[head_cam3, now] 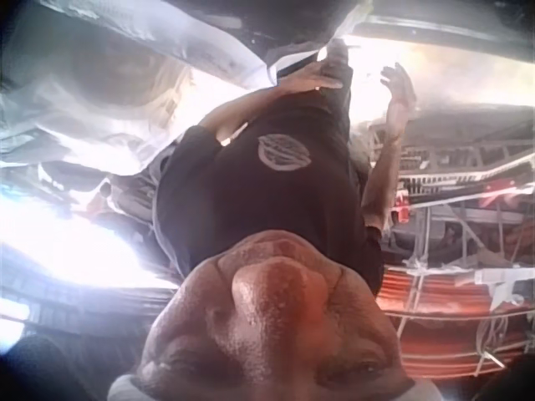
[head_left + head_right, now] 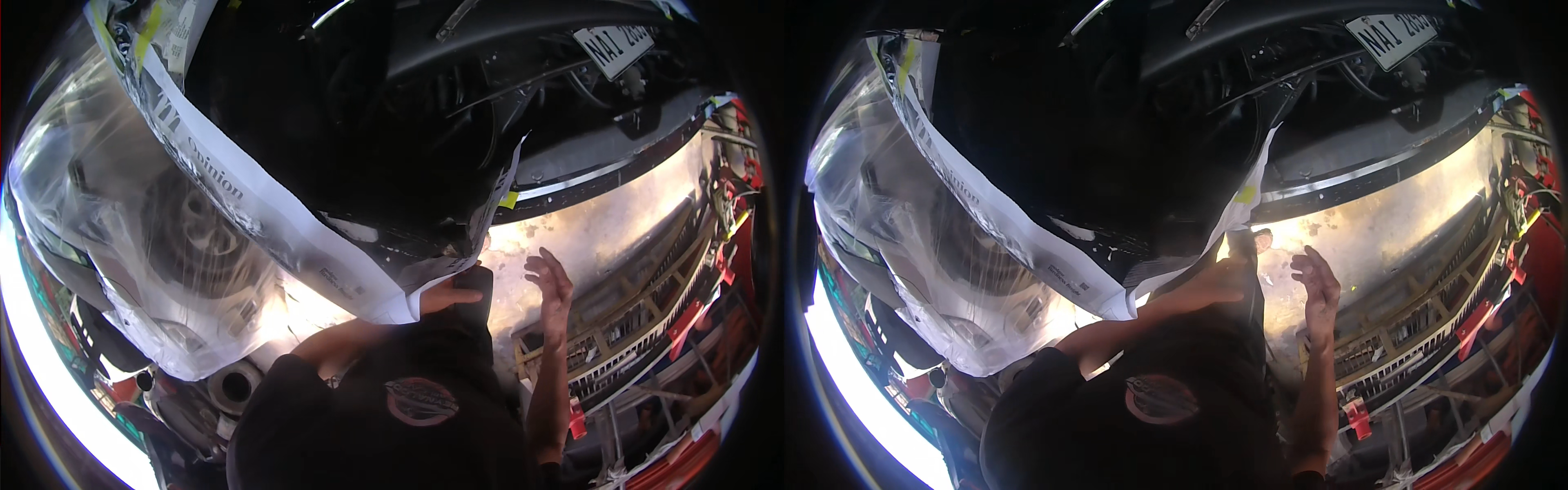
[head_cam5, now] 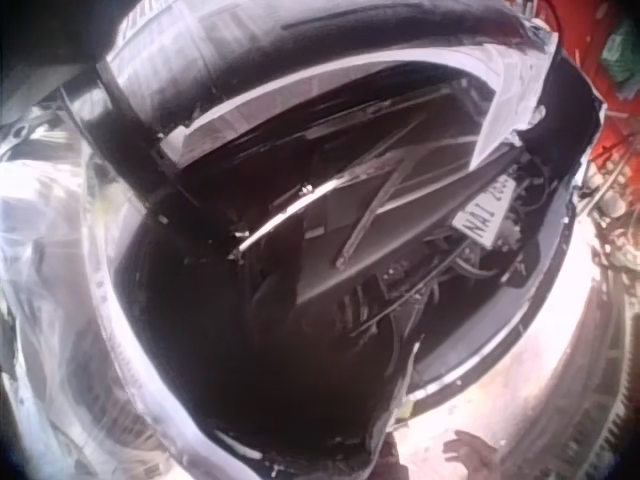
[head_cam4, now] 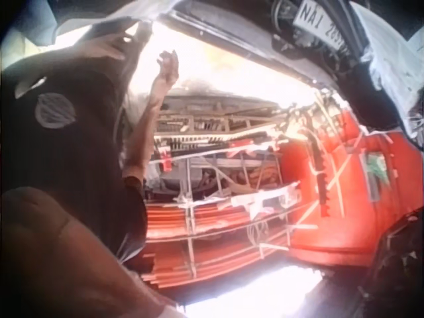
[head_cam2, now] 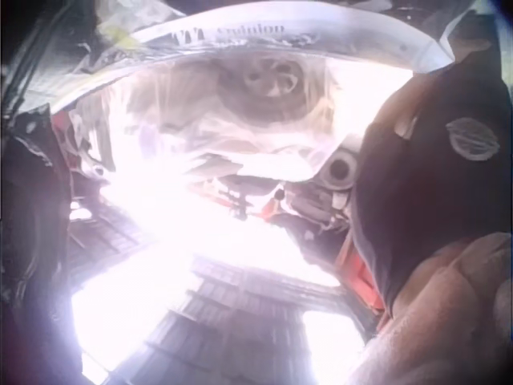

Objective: The person removes yellow masking tape from a small black plastic car part and wipes it with a cloth. They then pick up a larger black plastic grille and wipe its surface with a white cloth in a workshop environment.

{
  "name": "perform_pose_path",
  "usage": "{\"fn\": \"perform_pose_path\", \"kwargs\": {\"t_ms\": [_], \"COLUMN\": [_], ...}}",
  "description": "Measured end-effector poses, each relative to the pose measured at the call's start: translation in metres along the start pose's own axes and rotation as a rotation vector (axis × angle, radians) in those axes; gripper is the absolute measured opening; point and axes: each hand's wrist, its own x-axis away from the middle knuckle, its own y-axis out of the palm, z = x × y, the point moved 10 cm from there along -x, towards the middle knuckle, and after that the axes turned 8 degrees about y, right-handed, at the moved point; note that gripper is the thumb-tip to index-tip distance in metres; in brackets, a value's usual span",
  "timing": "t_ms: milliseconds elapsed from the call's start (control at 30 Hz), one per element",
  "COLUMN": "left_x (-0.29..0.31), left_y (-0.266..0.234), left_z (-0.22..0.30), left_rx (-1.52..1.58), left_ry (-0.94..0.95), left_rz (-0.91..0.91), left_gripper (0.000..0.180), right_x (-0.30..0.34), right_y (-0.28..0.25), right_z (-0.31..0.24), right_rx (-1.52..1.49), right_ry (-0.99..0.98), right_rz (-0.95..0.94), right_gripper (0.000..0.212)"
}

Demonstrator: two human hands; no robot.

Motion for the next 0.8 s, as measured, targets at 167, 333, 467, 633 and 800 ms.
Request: {"fn": "perform_pose_path", "kwargs": {"t_ms": [167, 333, 467, 633, 800], "left_x": [0.028, 0.04, 0.048, 0.051, 0.05], "left_y": [-0.01, -0.015, -0.023, -0.035, -0.045], "left_z": [-0.018, -0.016, -0.015, -0.012, -0.006], "left_rx": [0.156, 0.172, 0.135, 0.106, 0.082], "left_ry": [-0.183, -0.198, -0.221, -0.211, -0.2], "left_rz": [-0.007, 0.02, 0.037, 0.075, 0.107], "left_gripper": [0.069, 0.069, 0.07, 0.07, 0.07], "right_x": [-0.154, -0.291, -0.365, -0.385, -0.394], "right_y": [0.057, 0.14, 0.189, 0.224, 0.23], "right_z": [-0.047, 0.022, 0.05, 0.026, 0.022], "right_rx": [-0.146, -0.076, 0.035, 0.285, 0.376], "right_ry": [-0.296, 0.025, -0.195, -0.269, -0.287], "right_rz": [-0.153, -0.351, -0.369, -0.265, -0.215], "right_gripper": [0.04, 0.036, 0.034, 0.03, 0.027]}}
